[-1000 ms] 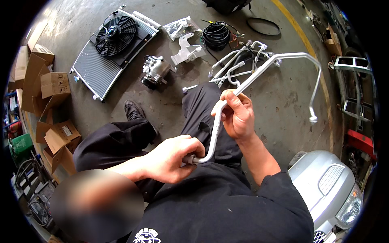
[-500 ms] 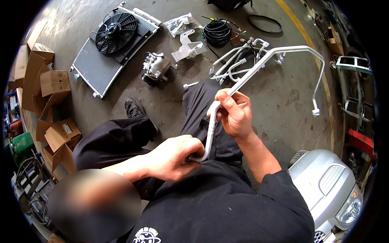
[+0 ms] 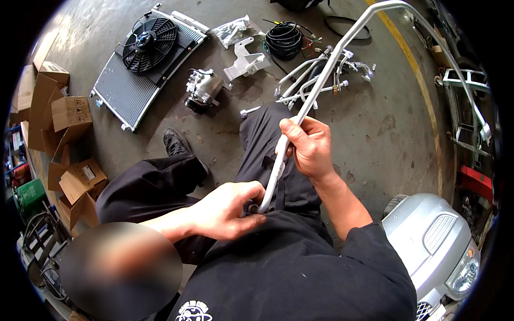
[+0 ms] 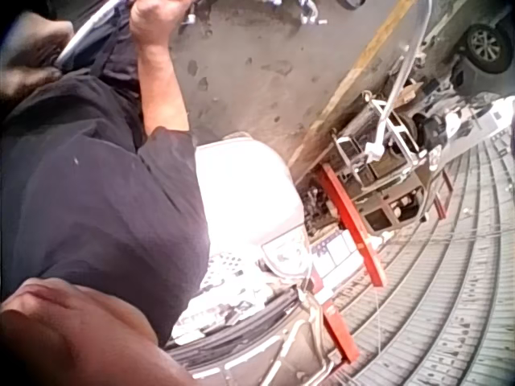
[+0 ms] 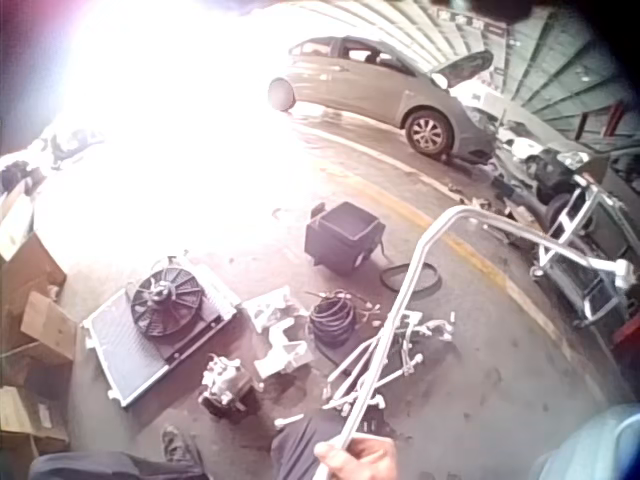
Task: The person removes a front grille from a silver car and then inspects and organizes several air conditioning components on the floor, including a condenser, fan, compressor, and multiple metal pipes. The person handles each pipe individually, rotating them to view labels and connections.
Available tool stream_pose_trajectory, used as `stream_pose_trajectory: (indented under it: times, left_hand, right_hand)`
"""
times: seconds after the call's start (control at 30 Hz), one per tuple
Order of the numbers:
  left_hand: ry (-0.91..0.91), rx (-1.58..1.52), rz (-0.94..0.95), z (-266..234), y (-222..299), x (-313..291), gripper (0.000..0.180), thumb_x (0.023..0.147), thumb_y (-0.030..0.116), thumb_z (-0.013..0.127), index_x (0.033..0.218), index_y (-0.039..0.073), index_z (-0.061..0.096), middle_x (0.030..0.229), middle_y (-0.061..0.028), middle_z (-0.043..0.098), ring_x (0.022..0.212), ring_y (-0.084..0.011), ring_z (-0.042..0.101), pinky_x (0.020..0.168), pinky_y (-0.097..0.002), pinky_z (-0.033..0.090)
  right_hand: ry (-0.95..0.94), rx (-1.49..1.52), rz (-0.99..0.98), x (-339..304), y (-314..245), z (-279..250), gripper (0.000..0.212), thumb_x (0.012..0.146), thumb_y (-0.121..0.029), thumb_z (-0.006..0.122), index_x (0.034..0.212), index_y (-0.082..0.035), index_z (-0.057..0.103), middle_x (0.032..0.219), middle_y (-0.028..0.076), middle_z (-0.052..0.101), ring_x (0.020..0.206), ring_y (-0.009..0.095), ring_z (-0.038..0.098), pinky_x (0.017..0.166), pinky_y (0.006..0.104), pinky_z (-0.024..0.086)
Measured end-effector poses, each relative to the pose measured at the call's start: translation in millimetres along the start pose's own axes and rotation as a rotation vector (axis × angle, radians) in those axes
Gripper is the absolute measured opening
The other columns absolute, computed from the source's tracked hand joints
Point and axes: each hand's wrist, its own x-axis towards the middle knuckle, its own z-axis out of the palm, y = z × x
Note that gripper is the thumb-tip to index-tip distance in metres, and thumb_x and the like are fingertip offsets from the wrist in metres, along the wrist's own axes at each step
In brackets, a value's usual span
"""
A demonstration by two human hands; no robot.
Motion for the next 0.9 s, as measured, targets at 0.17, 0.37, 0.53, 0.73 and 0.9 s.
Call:
stream_pose_trajectory:
  times: [0.17,0.37,0.53,0.73,0.9]
  left_hand:
    - [-0.054,-0.041,-0.125,-2.9,3.9,0.5,0.026,0.090,0.023,0.071,0.101,0.002,0.061,0.089,-0.0105,0.068,0.083,-0.0200,0.066,0.076,-0.0317,0.052]
    - [-0.018,-0.307,-0.149,2.8,-6.1,0.1,0.025,0.092,0.017,0.068,0.108,0.000,0.059,0.096,-0.0070,0.067,0.089,-0.0131,0.061,0.080,-0.0291,0.049]
    - [-0.051,-0.497,-0.165,2.2,-10.7,1.6,0.023,0.094,0.012,0.064,0.111,0.000,0.057,0.102,-0.0059,0.065,0.092,-0.0105,0.058,0.081,-0.0269,0.048]
    - [-0.058,-0.554,-0.175,0.6,-7.4,1.0,0.022,0.094,0.012,0.064,0.111,0.000,0.056,0.102,-0.0057,0.065,0.092,-0.0103,0.057,0.082,-0.0266,0.047]
    - [-0.063,-0.473,-0.159,2.5,-13.4,1.4,0.022,0.093,0.011,0.064,0.109,0.000,0.055,0.102,-0.0072,0.065,0.094,-0.0123,0.057,0.084,-0.0285,0.046]
  right_hand:
    - [0.014,-0.104,0.008,-3.2,-5.1,5.1,0.022,0.093,-0.017,0.067,0.079,0.000,0.066,0.061,0.001,0.060,0.052,0.005,0.052,0.048,0.0205,0.040]
    - [0.048,-0.165,-0.016,-2.1,-2.9,3.4,0.022,0.091,-0.014,0.069,0.073,-0.001,0.065,0.061,-0.004,0.055,0.055,0.001,0.045,0.049,0.0208,0.035]
    - [0.042,-0.164,-0.016,0.3,-3.7,3.4,0.022,0.091,-0.014,0.069,0.074,-0.001,0.065,0.061,-0.005,0.056,0.055,0.001,0.046,0.049,0.0207,0.035]
    - [0.009,-0.174,-0.013,1.5,-3.8,1.2,0.022,0.092,-0.015,0.068,0.075,-0.001,0.066,0.063,-0.002,0.059,0.054,0.003,0.049,0.049,0.0205,0.037]
    - [0.000,-0.119,0.010,3.2,-2.3,7.3,0.023,0.092,-0.017,0.068,0.075,-0.002,0.064,0.062,0.001,0.061,0.051,0.006,0.053,0.047,0.0210,0.040]
